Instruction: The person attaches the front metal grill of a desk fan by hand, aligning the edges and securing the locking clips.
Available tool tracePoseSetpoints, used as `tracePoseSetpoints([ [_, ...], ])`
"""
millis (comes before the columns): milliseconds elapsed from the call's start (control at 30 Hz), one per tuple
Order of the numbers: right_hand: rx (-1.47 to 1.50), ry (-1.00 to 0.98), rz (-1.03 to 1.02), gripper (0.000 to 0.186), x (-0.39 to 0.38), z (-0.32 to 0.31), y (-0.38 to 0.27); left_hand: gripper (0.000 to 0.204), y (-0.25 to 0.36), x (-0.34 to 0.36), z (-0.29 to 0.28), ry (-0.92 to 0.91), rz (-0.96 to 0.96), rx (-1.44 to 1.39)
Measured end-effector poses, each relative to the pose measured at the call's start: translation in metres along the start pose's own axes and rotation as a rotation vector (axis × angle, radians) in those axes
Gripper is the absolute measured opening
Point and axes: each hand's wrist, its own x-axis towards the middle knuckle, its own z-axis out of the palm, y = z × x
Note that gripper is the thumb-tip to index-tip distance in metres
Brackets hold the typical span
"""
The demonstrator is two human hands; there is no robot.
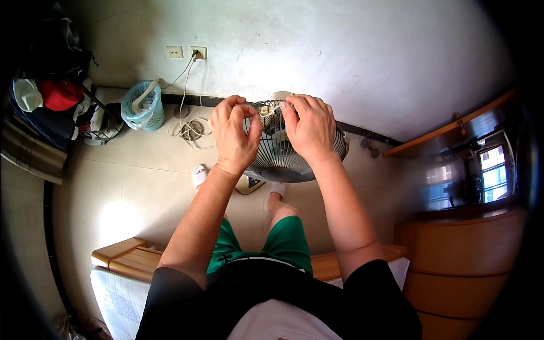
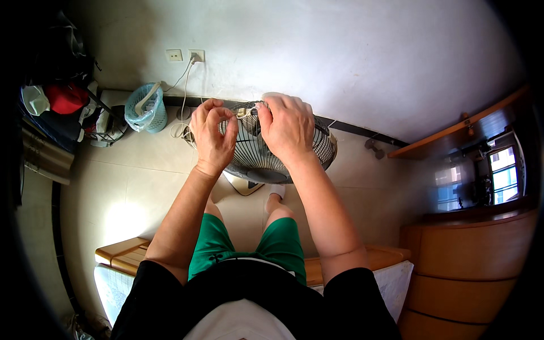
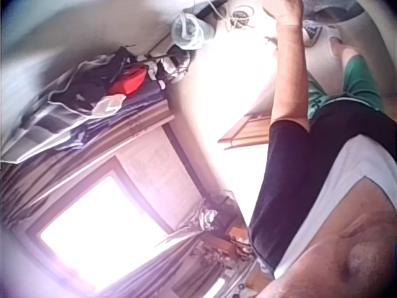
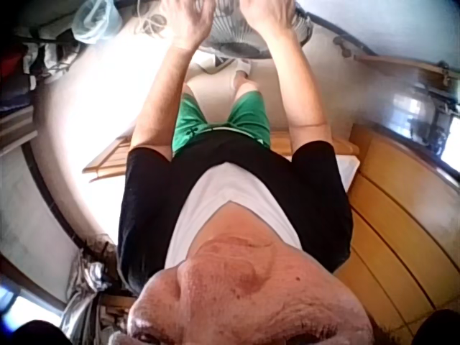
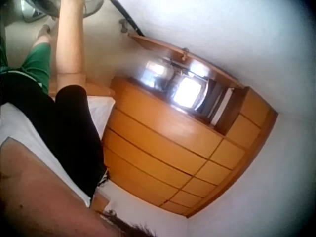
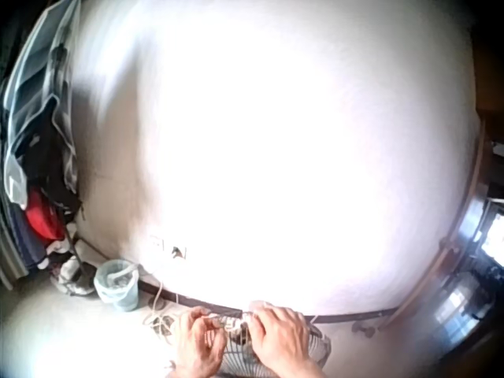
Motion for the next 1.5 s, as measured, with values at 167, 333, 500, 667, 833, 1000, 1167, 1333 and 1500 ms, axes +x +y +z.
tracePoseSetpoints([
  [167,-0.012,0.001,-0.011,0.016,-0.001,0.000,0.005,0.022,-0.009,0.004,-0.010,-0.096,-0.110,-0.061],
  [333,-0.012,0.002,-0.009,0.016,-0.002,0.001,0.005,0.016,-0.014,0.018,-0.021,-0.220,-0.040,-0.060],
  [500,-0.018,-0.012,-0.017,0.016,0.001,-0.001,0.001,0.008,-0.007,0.031,-0.031,-0.280,0.010,-0.022],
  [667,-0.022,-0.008,-0.016,0.016,-0.002,-0.002,0.004,0.009,-0.002,0.052,-0.037,-0.491,0.020,0.050],
  [833,-0.005,-0.002,-0.022,0.016,-0.002,-0.001,0.003,0.016,0.003,0.088,-0.043,-0.797,0.057,0.140],
  [1000,-0.005,-0.005,-0.022,0.015,0.000,-0.001,0.004,0.015,0.012,0.112,-0.039,-0.979,0.128,0.275],
  [1167,-0.012,-0.017,-0.008,0.016,0.001,-0.002,0.005,0.016,0.018,0.119,-0.033,-1.071,0.162,0.336],
  [1333,-0.012,-0.027,-0.004,0.016,0.001,-0.002,0.005,0.017,0.014,0.123,-0.031,-1.140,0.078,0.285],
  [1500,-0.011,-0.021,-0.013,0.016,0.001,-0.002,0.007,0.024,0.007,0.126,-0.029,-1.190,-0.034,0.144],
])
